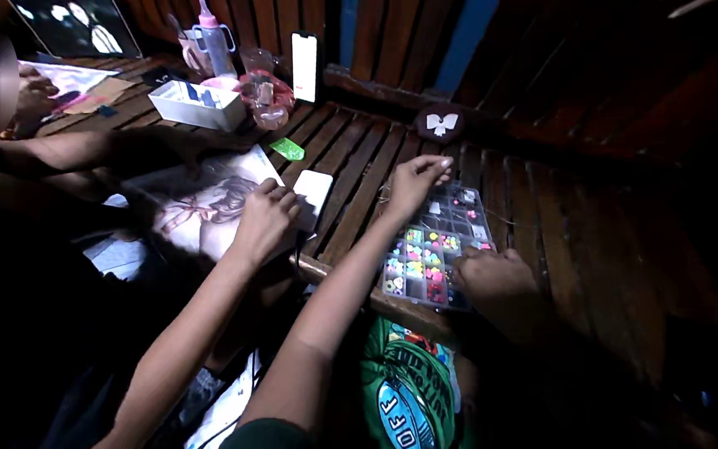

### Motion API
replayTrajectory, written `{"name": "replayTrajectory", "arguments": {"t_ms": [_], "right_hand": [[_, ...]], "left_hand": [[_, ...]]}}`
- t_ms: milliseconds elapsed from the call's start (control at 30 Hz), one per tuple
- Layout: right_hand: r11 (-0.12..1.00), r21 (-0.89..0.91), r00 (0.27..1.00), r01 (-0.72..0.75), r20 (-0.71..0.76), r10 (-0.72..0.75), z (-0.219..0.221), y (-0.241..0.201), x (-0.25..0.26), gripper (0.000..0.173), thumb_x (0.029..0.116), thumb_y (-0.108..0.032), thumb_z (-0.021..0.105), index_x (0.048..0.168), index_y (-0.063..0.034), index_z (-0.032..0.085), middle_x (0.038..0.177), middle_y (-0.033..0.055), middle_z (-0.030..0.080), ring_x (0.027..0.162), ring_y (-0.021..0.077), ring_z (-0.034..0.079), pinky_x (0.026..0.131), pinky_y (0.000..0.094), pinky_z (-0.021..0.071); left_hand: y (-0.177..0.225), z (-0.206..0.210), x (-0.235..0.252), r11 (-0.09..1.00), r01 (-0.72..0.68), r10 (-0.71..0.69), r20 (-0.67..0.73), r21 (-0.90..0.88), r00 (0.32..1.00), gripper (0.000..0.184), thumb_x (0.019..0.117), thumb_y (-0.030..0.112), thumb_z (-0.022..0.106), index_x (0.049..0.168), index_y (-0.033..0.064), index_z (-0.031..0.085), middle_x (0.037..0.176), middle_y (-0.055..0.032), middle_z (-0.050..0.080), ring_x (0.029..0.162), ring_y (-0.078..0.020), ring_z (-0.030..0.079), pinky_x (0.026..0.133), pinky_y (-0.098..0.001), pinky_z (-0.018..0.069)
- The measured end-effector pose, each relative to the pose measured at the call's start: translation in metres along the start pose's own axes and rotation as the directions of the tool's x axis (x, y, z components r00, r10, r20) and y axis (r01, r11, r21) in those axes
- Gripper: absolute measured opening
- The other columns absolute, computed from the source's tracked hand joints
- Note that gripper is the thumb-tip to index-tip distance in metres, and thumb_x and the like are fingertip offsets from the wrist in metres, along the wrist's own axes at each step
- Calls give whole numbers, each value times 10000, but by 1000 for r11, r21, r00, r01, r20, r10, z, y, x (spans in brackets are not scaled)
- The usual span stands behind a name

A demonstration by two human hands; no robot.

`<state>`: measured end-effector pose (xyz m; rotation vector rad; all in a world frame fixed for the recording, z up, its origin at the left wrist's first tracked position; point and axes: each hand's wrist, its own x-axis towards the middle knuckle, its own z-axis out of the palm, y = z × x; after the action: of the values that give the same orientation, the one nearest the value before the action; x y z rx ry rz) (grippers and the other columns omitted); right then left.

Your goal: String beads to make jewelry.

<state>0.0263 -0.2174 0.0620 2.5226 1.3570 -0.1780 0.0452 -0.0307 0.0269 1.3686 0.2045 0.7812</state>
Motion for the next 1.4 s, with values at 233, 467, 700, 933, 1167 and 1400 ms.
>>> {"name": "replayTrajectory", "arguments": {"t_ms": [233, 467, 700, 933, 1167, 1400], "right_hand": [[999, -15, 992, -36, 118, 37, -8, -3, 3, 301, 1072, -139, 481, 1195, 22, 704, 1340, 225, 630, 1249, 405, 594, 1059, 581, 401], [991, 5, 974, -137, 184, 134, -16, -18, -6, 297, 1058, -57, 467, 1260, 61, 649, 1333, 279, 611, 1238, 447, 602, 990, 576, 490], [970, 28, 963, -243, 132, 237, -7, -44, -11, 274, 1019, 58, 452, 1216, 147, 619, 1277, 327, 602, 1200, 458, 616, 937, 511, 535], [932, -191, 951, -310, -67, 302, 30, -51, 2, 287, 1017, 67, 437, 1214, 223, 574, 1221, 342, 603, 1084, 413, 678, 809, 431, 573], [979, -53, 946, -196, 253, 203, -14, -37, -7, 304, 1009, 64, 487, 1288, 118, 595, 1348, 311, 571, 1286, 452, 561, 1012, 536, 498], [978, -175, 918, -111, 358, 169, -35, -41, -4, 209, 1009, 40, 514, 1162, 95, 644, 1228, 282, 648, 1177, 429, 639, 938, 526, 532]], "left_hand": [[3, 1, -4, 999, 28, -29, 42, 34, 999, 198, 1027, 77, 594, 1136, -71, 667, 967, -107, 684, 793, -79, 638, 776, -254, 555], [6, 1, -6, 997, 53, -55, 39, 53, 998, 185, 1030, 84, 597, 1124, -54, 678, 939, -96, 686, 778, -85, 638, 771, -260, 555], [4, 0, -6, 998, 41, -42, 40, 47, 998, 184, 1030, 88, 598, 1113, -54, 680, 932, -95, 686, 775, -85, 639, 769, -261, 556], [25, 4, -15, 991, 96, -101, 51, 88, 994, 181, 1021, 49, 595, 1142, -71, 654, 952, -105, 669, 789, -87, 604, 782, -263, 529], [10, 3, -4, 996, 89, -89, 29, 3, 996, 194, 1026, 57, 591, 1124, -94, 663, 935, -109, 687, 794, -71, 640, 786, -238, 548], [12, 5, -6, 996, 93, -92, 41, -11, 995, 190, 1025, 44, 589, 1121, -102, 664, 932, -113, 689, 789, -64, 642, 776, -223, 547]]}}
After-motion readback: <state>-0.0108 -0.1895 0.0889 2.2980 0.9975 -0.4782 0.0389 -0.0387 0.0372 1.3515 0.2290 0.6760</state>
